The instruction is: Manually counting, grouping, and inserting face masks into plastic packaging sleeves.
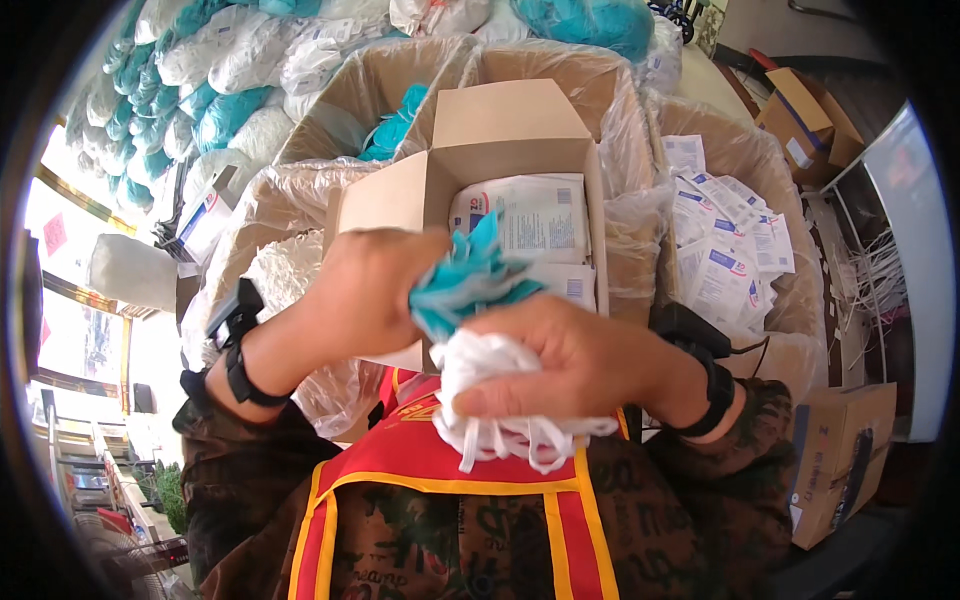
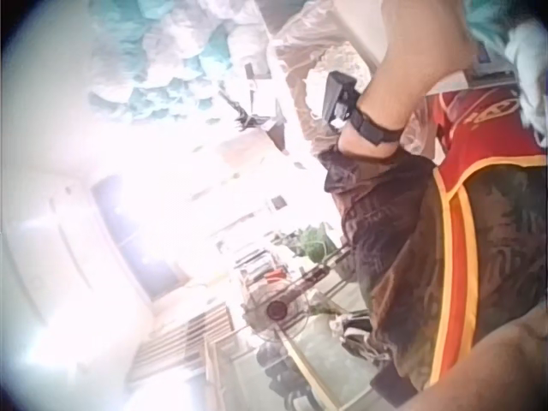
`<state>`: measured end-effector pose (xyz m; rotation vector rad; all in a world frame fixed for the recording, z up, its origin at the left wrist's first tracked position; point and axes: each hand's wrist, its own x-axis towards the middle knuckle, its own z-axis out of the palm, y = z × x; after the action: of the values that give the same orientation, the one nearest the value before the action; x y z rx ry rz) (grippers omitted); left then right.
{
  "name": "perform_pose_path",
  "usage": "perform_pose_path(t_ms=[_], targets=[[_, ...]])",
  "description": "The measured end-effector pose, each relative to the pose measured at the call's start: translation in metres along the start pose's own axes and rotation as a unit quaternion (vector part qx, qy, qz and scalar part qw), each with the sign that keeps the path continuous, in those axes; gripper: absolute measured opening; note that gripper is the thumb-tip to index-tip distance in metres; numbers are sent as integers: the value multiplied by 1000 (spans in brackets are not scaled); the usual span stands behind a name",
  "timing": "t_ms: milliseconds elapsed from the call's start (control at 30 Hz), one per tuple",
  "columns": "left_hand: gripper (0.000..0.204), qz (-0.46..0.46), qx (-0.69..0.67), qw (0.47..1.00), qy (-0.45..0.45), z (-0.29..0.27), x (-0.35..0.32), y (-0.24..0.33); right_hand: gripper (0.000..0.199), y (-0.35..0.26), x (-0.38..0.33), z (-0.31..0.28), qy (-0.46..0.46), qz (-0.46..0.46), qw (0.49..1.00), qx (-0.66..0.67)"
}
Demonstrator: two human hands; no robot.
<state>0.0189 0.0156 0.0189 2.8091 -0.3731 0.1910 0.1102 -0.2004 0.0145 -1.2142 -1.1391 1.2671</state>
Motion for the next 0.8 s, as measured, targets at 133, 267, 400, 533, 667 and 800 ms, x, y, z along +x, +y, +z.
perform_pose_path(t_ms=[133, 267, 400, 533, 667, 800], targets=[[30, 81, 5, 996, -29, -16, -48, 10, 22, -16, -28, -7, -40, 75, 994, -69], [31, 99, 20, 985, -138, -45, -72, 17, 15, -28, -59, -2, -99, 29, 969, -224], [29, -286, 124, 947, -71, -58, -129, -67, 18, -25, -106, -23, 245, 261, 931, -69], [36, -290, -211, 930, 83, -28, -106, -74, 26, -2, -85, -26, 332, 106, 936, 42], [42, -264, -445, 839, 170, -13, -60, -102, 30, 15, -67, -26, 332, 65, 936, 100], [65, -300, -454, 780, 309, -46, -2, -189, 28, 10, -41, -20, 317, 37, 942, 103]])
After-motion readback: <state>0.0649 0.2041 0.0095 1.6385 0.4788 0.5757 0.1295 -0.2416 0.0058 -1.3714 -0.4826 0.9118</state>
